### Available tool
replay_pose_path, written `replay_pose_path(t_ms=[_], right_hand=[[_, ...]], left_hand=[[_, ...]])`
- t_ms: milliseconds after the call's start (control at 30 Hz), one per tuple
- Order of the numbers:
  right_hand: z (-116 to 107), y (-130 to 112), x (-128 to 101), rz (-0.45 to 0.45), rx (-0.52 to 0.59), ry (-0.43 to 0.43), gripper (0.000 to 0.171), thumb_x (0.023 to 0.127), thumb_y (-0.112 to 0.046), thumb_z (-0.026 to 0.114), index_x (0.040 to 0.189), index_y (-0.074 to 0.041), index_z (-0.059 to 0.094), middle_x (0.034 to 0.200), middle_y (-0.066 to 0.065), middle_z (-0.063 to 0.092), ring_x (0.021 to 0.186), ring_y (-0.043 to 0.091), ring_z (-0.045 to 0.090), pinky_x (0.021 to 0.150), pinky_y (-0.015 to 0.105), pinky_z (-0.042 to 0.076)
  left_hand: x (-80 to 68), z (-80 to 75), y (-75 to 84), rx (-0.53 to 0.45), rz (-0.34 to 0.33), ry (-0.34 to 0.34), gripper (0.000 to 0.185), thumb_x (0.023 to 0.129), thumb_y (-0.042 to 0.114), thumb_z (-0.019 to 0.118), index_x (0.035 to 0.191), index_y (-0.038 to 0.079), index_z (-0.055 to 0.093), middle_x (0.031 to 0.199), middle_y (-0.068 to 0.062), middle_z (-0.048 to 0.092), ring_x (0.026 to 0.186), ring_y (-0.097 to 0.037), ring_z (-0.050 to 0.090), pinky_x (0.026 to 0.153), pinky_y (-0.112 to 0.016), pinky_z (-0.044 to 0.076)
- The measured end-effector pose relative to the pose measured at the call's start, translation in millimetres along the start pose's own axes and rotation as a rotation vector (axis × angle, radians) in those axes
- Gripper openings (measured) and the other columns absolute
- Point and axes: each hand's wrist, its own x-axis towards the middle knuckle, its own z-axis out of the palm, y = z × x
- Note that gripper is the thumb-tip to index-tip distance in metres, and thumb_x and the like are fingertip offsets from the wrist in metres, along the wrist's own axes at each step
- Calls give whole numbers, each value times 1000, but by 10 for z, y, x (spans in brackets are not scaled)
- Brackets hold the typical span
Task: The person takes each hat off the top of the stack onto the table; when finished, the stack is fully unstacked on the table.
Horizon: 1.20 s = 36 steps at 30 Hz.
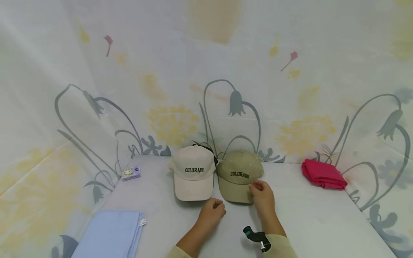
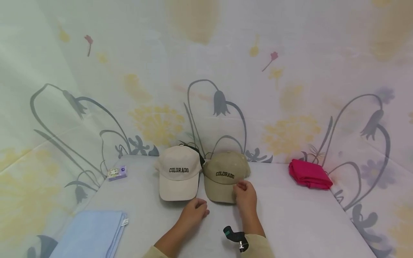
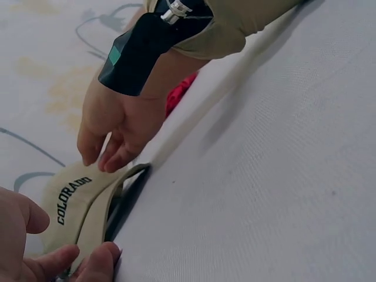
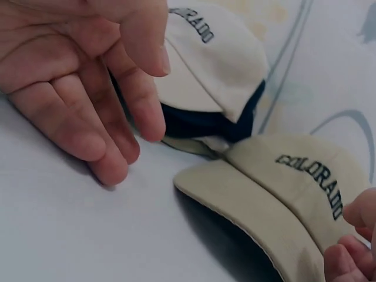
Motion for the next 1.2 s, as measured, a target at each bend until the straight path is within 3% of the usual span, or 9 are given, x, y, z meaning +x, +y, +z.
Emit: replay_pose_path(t_ms=[233,533,800,1067,1200], right_hand=[[164,-104,-83,-43,-17,-34,31,99,-11,67,128,0,64,120,15,65,98,13,57,75,15,49],[367,-169,-149,-91,-8,-90,28,98,-10,70,125,-3,67,117,12,68,98,14,60,74,18,51],[591,-164,-152,-143,17,-130,25,98,-7,70,121,1,67,113,15,70,96,14,63,74,19,52],[820,-175,-133,-134,-43,-149,25,97,-12,70,120,-3,70,114,13,73,103,21,66,80,25,53],[895,-185,-78,-133,-36,-173,26,98,-13,70,122,-4,69,115,13,72,106,24,66,83,28,52]], left_hand=[[-86,-130,-12,-37,16,-30,24,100,19,59,115,3,67,91,-3,67,79,-13,67,72,-29,53],[-170,-286,-24,-60,43,-29,27,103,19,59,122,1,65,96,-7,67,79,-14,66,68,-28,57],[-239,-469,-35,-85,120,128,21,104,15,57,114,-1,67,93,-11,68,76,-14,68,66,-24,59],[-216,-725,-74,-112,97,322,16,104,14,56,108,3,67,89,-15,68,71,-17,64,62,-24,56],[-193,-846,-84,-97,74,404,16,103,13,57,107,2,67,91,-11,65,72,-18,61,61,-25,53]])
